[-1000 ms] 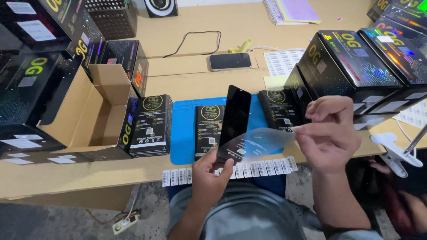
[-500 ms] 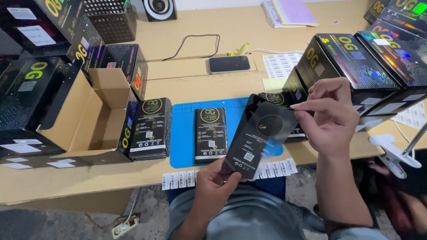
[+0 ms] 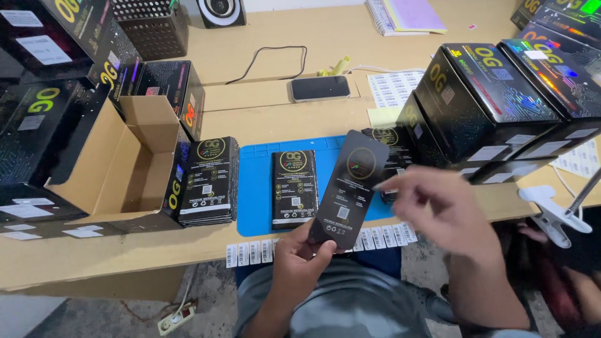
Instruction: Applying stickers or protective films to smartphone screen assemblies
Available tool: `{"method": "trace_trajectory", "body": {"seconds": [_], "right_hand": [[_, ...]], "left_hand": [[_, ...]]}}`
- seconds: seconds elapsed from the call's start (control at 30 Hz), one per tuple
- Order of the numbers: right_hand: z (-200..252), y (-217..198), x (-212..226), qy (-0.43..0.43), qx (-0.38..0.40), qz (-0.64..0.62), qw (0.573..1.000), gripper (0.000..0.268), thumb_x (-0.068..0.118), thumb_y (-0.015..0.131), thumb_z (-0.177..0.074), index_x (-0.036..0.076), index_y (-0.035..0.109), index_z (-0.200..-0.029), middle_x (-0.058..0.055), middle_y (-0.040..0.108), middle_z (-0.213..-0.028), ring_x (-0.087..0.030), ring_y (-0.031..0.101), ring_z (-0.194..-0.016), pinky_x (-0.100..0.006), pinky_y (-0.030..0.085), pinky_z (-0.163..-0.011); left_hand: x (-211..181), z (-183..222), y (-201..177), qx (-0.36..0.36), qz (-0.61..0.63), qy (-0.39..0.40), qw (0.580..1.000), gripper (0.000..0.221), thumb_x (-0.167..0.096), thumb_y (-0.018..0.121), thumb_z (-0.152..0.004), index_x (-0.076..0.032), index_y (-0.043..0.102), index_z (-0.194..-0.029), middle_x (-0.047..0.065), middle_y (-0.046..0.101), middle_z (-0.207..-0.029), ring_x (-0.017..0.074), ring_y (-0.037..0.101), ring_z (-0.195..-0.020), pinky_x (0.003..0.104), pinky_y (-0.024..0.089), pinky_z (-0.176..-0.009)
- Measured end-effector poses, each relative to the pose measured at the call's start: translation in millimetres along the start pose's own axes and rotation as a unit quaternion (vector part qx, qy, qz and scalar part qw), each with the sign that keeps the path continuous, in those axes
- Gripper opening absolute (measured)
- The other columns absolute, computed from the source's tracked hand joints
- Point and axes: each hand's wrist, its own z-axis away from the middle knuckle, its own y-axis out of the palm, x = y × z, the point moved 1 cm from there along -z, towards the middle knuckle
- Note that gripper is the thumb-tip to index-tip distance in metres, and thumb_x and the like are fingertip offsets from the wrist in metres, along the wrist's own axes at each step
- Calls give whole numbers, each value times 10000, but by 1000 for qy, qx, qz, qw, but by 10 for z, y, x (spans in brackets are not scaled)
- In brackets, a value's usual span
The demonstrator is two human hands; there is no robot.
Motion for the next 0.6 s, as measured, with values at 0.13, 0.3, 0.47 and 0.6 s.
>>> {"method": "trace_trajectory", "body": {"seconds": [0.13, 0.3, 0.47, 0.6], "right_hand": [[190, 308, 148, -18, 231, -88, 969, 309, 223, 761, -907, 155, 495, -767, -114, 679, -1423, -157, 656, -538, -326, 510, -527], [201, 424, 111, 83, 331, -56, 938, 722, 441, 699, -934, 149, 445, -1543, 18, 587, -551, -158, 543, -464, -312, 388, -470], [64, 38, -283, 48, 195, -80, 976, 578, 263, 678, -952, 94, 525, -1483, 78, 498, -516, -34, 386, -427, -201, 320, -400], [-64, -210, -456, 185, -86, -88, 975, 455, 28, 567, -977, 6, 590, -1430, -14, 561, -533, -59, 466, -450, -193, 448, -471]], "left_hand": [[-12, 4, 18, -19, -6, 1, 1000, 296, -3, 678, -875, 31, 745, -1162, 69, 758, -968, 132, 693, -869, 326, 673, -817], [-171, 17, 34, 28, -31, 73, 996, 314, -250, 680, -968, 18, 722, -1127, 68, 736, -991, 134, 655, -922, 325, 643, -782], [-18, 59, 6, 10, -5, 32, 999, 323, -85, 699, -906, 63, 719, -1192, 131, 752, -978, 195, 730, -827, 324, 663, -768], [-23, 55, 5, 13, -9, 3, 1000, 383, -40, 689, -882, 59, 690, -1252, 179, 779, -1090, 235, 771, -875, 351, 710, -794]]}}
